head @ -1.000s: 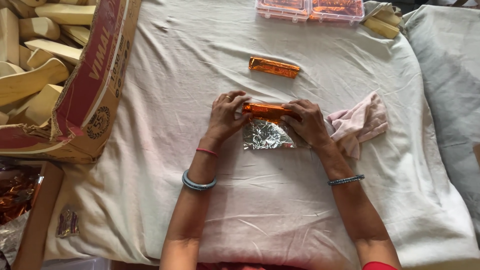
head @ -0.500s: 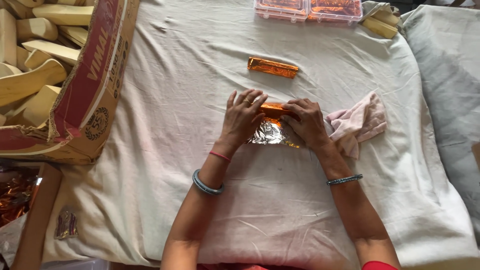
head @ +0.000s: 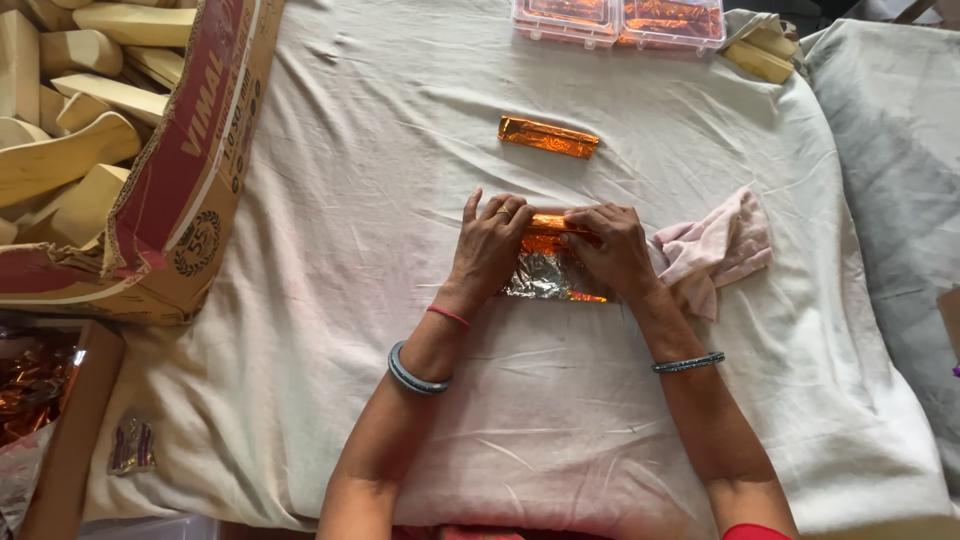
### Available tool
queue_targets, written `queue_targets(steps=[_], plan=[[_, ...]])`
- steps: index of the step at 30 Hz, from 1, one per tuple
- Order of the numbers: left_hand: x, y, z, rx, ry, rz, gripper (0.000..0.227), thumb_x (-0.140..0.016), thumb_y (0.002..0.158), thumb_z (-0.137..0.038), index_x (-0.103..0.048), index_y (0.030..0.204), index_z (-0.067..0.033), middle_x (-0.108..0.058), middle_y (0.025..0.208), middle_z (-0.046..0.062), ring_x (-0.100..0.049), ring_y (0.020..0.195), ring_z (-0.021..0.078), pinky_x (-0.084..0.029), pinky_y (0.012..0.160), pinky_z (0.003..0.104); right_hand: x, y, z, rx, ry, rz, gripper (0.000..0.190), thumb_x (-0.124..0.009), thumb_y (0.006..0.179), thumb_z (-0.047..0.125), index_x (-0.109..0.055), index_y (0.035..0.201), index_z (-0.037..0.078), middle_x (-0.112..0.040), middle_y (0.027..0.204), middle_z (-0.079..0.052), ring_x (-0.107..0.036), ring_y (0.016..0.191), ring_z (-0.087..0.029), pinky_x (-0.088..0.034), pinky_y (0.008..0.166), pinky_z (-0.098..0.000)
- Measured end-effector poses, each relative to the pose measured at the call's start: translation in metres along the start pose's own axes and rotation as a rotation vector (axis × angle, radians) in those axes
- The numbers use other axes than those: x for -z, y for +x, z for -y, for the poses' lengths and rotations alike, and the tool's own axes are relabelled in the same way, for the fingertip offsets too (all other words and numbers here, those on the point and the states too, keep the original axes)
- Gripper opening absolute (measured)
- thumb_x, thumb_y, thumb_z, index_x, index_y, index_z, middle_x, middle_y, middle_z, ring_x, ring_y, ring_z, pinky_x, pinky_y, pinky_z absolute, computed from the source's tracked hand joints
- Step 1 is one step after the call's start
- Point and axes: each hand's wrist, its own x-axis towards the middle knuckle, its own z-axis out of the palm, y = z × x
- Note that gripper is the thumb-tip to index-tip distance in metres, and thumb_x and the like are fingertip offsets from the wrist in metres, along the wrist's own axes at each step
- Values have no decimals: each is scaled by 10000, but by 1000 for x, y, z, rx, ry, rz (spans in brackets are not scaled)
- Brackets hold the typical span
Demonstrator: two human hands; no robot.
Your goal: The person wipes small wooden blocks with a cloth, then wraps them individually in shiny orange foil. They place the wrapped blocks into a clear plastic container and wipe the container with the cloth.
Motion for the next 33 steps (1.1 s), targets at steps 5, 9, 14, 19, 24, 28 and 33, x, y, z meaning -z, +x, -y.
queue_targets(steps=[5,9,14,19,24,28,33], plan=[[29,1,-10,-133,-103,-77,293,-693,854,-135,-621,1135,-99,-653,1231,100,-581,1193,270,-388,1093,502,-3,-2,-6,-11,-150,2,217,-798,881,189,-751,1074,102,-764,1081,-35,-699,1027,-234,-474,917,-407],[20,-6,-24,-275,-137,115,230,-749,810,-219,-664,976,-84,-644,1136,97,-593,1091,267,-454,948,430,3,2,-3,-9,-202,-19,258,-777,907,211,-759,1133,86,-756,1088,-49,-685,1018,-240,-467,904,-410],[27,-16,-28,-267,-160,189,216,-770,801,-250,-679,913,-90,-639,1068,52,-589,1022,240,-472,857,409,5,3,0,17,-240,-42,247,-769,913,211,-765,1129,92,-758,1107,-29,-678,1030,-216,-459,917,-401],[31,-25,-29,-252,-176,137,208,-773,795,-267,-682,887,-105,-641,1094,26,-585,1009,221,-476,824,392,10,7,9,84,-310,-19,203,-765,913,182,-780,1103,114,-758,1078,-1,-678,1025,-203,-453,910,-403],[36,-27,-31,-241,-182,143,211,-781,799,-291,-684,865,-115,-633,1076,18,-577,985,218,-476,815,400,15,7,18,209,-437,-38,287,-728,896,166,-761,1165,71,-754,1152,-25,-680,1084,-199,-468,956,-385],[38,-28,-33,-226,-187,147,210,-781,809,-296,-683,868,-120,-632,1071,13,-573,978,215,-472,798,399,19,5,24,282,-442,-34,312,-714,896,180,-748,1171,35,-747,1189,-58,-688,1113,-215,-473,963,-392],[38,-27,-34,-226,-163,161,213,-779,796,-309,-684,871,-133,-633,1034,10,-570,967,212,-464,771,394,21,0,20,288,-399,3,266,-721,924,171,-758,1172,83,-750,1248,-53,-716,1130,-193,-462,958,-387]])
